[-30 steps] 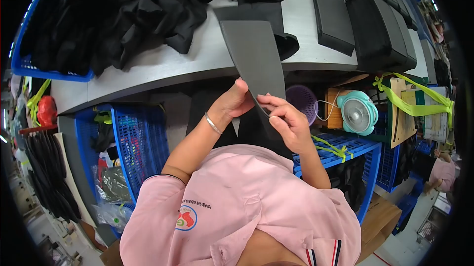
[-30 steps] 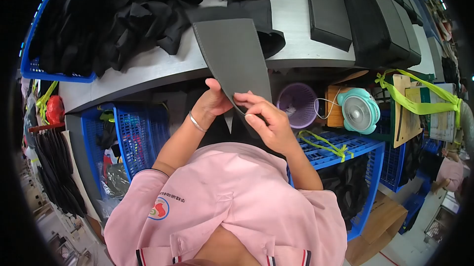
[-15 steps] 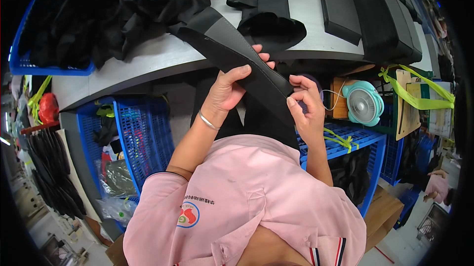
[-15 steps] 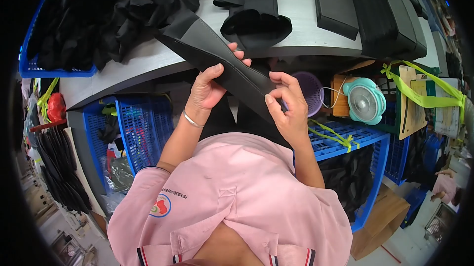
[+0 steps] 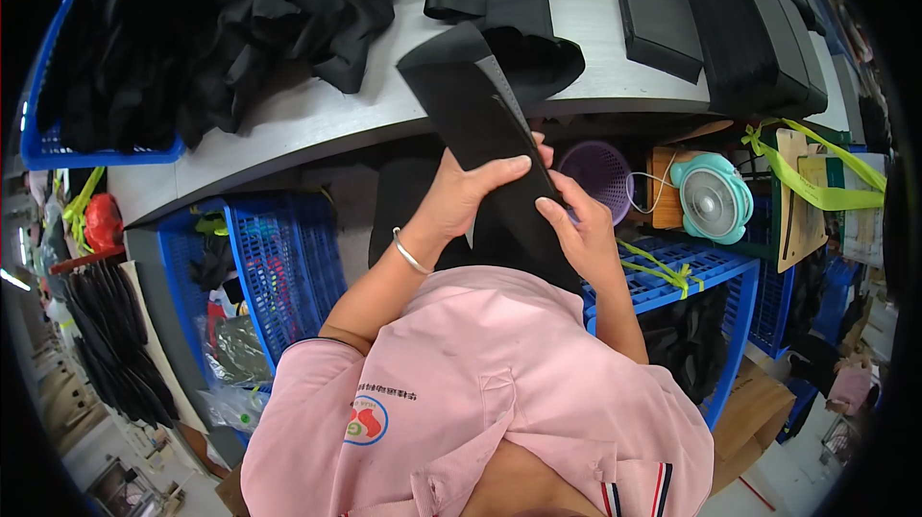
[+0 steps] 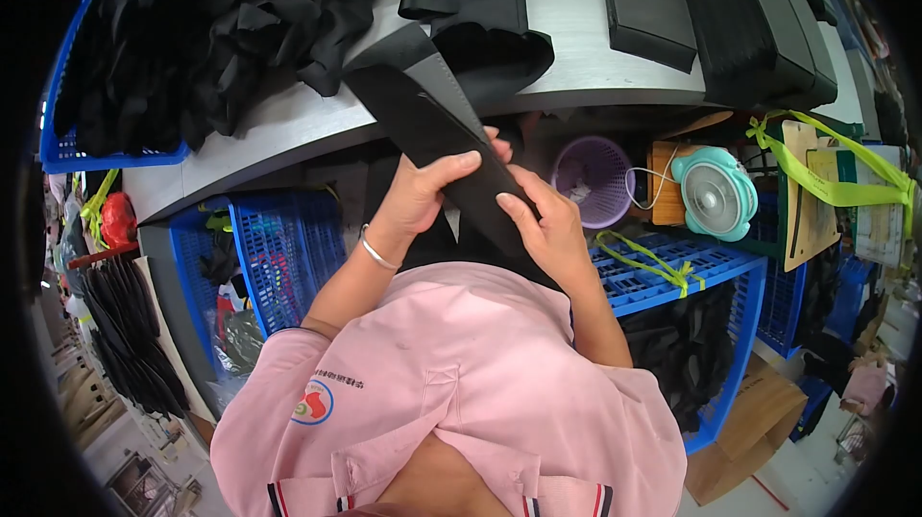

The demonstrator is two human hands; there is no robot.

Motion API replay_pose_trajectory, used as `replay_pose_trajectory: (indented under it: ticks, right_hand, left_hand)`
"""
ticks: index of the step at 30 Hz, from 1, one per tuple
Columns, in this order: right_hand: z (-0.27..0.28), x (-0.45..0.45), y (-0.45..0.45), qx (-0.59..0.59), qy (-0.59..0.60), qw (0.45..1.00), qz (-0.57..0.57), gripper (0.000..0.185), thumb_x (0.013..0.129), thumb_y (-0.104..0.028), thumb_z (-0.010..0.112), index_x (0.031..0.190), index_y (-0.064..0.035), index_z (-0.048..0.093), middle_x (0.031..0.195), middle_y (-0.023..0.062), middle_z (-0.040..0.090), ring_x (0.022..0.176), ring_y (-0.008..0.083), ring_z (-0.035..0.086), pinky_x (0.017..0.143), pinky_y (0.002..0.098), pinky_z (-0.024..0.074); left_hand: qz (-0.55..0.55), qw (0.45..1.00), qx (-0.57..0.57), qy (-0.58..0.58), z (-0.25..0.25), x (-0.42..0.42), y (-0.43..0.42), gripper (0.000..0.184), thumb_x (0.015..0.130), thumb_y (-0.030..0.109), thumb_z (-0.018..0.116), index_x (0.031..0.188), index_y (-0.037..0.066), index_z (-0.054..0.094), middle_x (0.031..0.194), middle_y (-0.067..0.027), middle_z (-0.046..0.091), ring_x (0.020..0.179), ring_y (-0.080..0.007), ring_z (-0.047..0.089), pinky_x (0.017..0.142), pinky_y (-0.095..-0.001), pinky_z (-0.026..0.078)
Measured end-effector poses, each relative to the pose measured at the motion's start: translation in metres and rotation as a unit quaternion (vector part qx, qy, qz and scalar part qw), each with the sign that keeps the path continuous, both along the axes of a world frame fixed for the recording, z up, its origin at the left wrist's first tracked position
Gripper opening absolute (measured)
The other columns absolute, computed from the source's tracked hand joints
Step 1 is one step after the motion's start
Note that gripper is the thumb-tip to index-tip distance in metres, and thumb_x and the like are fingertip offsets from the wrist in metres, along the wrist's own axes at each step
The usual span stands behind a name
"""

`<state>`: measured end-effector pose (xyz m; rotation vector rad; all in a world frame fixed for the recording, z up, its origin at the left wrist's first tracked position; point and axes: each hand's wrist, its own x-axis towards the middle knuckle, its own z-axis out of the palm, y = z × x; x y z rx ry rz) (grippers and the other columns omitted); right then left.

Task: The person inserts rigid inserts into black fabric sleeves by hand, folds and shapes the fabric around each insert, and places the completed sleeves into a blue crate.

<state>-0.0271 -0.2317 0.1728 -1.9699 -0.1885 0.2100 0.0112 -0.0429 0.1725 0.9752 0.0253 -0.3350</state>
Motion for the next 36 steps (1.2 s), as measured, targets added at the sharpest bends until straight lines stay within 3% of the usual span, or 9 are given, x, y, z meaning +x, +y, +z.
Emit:
replay_pose_trajectory:
  ticks: [3, 9, 15, 21, 26, 29, 32, 33, 36]
  right_hand:
    - [-0.015, -0.005, -0.013, 0.12, 0.08, 0.986, -0.079, 0.032, 0.093, -0.009, 0.063, 0.124, 0.0002, 0.062, 0.106, 0.0106, 0.071, 0.093, 0.0149, 0.065, 0.082, 0.0276, 0.0503]
    - [-0.029, -0.01, -0.025, 0.021, 0.039, 0.989, -0.144, 0.033, 0.092, -0.007, 0.064, 0.124, 0.0009, 0.063, 0.095, 0.0083, 0.071, 0.08, 0.0084, 0.061, 0.072, 0.0231, 0.0494]
    - [0.0, 0.009, -0.011, -0.072, -0.007, 0.99, -0.119, 0.036, 0.091, -0.006, 0.063, 0.125, 0.0036, 0.061, 0.09, 0.0118, 0.071, 0.073, 0.0069, 0.06, 0.067, 0.0238, 0.0489]
    - [0.003, 0.053, 0.013, -0.142, -0.12, 0.976, -0.116, 0.032, 0.088, -0.008, 0.06, 0.118, -0.0001, 0.063, 0.086, 0.0211, 0.067, 0.073, 0.0395, 0.065, 0.063, 0.0422, 0.0505]
    - [-0.055, 0.073, 0.015, -0.205, -0.23, 0.947, -0.089, 0.015, 0.084, -0.009, 0.067, 0.095, 0.0007, 0.065, 0.079, 0.0189, 0.067, 0.066, 0.0312, 0.066, 0.057, 0.0357, 0.0486]
    - [-0.075, 0.075, 0.007, -0.121, -0.145, 0.981, -0.038, 0.01, 0.087, -0.011, 0.066, 0.093, -0.0033, 0.065, 0.085, 0.0103, 0.067, 0.079, 0.0173, 0.064, 0.068, 0.033, 0.0498]
    - [-0.076, 0.084, 0.008, 0.032, -0.176, 0.98, -0.086, 0.005, 0.084, -0.003, 0.06, 0.089, -0.0003, 0.06, 0.085, 0.0144, 0.065, 0.078, 0.0261, 0.062, 0.068, 0.0379, 0.0482]
    - [-0.071, 0.075, 0.006, 0.166, -0.035, 0.98, -0.107, 0.027, 0.094, -0.012, 0.061, 0.119, -0.002, 0.061, 0.114, 0.0058, 0.065, 0.103, 0.0164, 0.062, 0.084, 0.0317, 0.0505]
    - [-0.055, 0.073, 0.019, 0.374, 0.049, 0.9, -0.218, 0.036, 0.097, -0.015, 0.06, 0.13, -0.0015, 0.054, 0.124, 0.0081, 0.061, 0.109, 0.0185, 0.062, 0.092, 0.0336, 0.0516]
  left_hand:
    - [0.117, 0.961, 0.24, -0.079, -0.018, 0.002, -0.003, 0.042, 0.083, 0.016, 0.075, 0.121, 0.002, 0.064, 0.125, -0.0103, 0.06, 0.104, -0.0186, 0.06, 0.092, -0.0298, 0.048]
    - [0.281, 0.671, 0.617, -0.3, -0.047, 0.053, 0.014, 0.031, 0.084, 0.013, 0.072, 0.114, 0.016, 0.073, 0.133, -0.0098, 0.054, 0.108, -0.0243, 0.051, 0.09, -0.0327, 0.045]
    - [0.192, 0.727, 0.55, -0.364, -0.041, 0.098, 0.006, 0.044, 0.073, -0.011, 0.055, 0.112, 0.003, 0.069, 0.133, -0.0109, 0.058, 0.109, -0.0342, 0.052, 0.097, -0.037, 0.045]
    - [0.133, 0.738, 0.483, -0.451, -0.009, 0.079, -0.022, 0.05, 0.068, -0.013, 0.05, 0.113, 0.001, 0.068, 0.133, -0.0035, 0.061, 0.1, -0.028, 0.054, 0.093, -0.0334, 0.046]
    - [0.001, 0.778, 0.398, -0.486, 0.003, 0.04, -0.027, 0.045, 0.07, -0.01, 0.059, 0.108, 0.01, 0.073, 0.121, 0.0006, 0.069, 0.085, -0.023, 0.054, 0.08, -0.0293, 0.05]
    - [0.007, 0.759, 0.404, -0.51, 0.005, 0.033, -0.015, 0.049, 0.069, -0.011, 0.061, 0.111, 0.011, 0.073, 0.12, -0.0005, 0.069, 0.084, -0.0205, 0.055, 0.076, -0.0278, 0.05]
    - [0.108, 0.79, 0.395, -0.457, 0.015, 0.015, -0.007, 0.049, 0.07, -0.01, 0.063, 0.115, 0.008, 0.072, 0.123, -0.0054, 0.067, 0.087, -0.0174, 0.056, 0.074, -0.0271, 0.05]
    - [0.15, 0.806, 0.384, -0.425, 0.018, 0.009, -0.004, 0.049, 0.07, -0.01, 0.063, 0.116, 0.007, 0.071, 0.124, -0.0074, 0.066, 0.088, -0.0164, 0.057, 0.074, -0.0269, 0.05]
    - [0.154, 0.806, 0.443, -0.36, 0.003, 0.0, 0.005, 0.068, 0.07, -0.006, 0.062, 0.137, 0.006, 0.053, 0.145, -0.0141, 0.045, 0.111, -0.0229, 0.053, 0.088, -0.0316, 0.049]
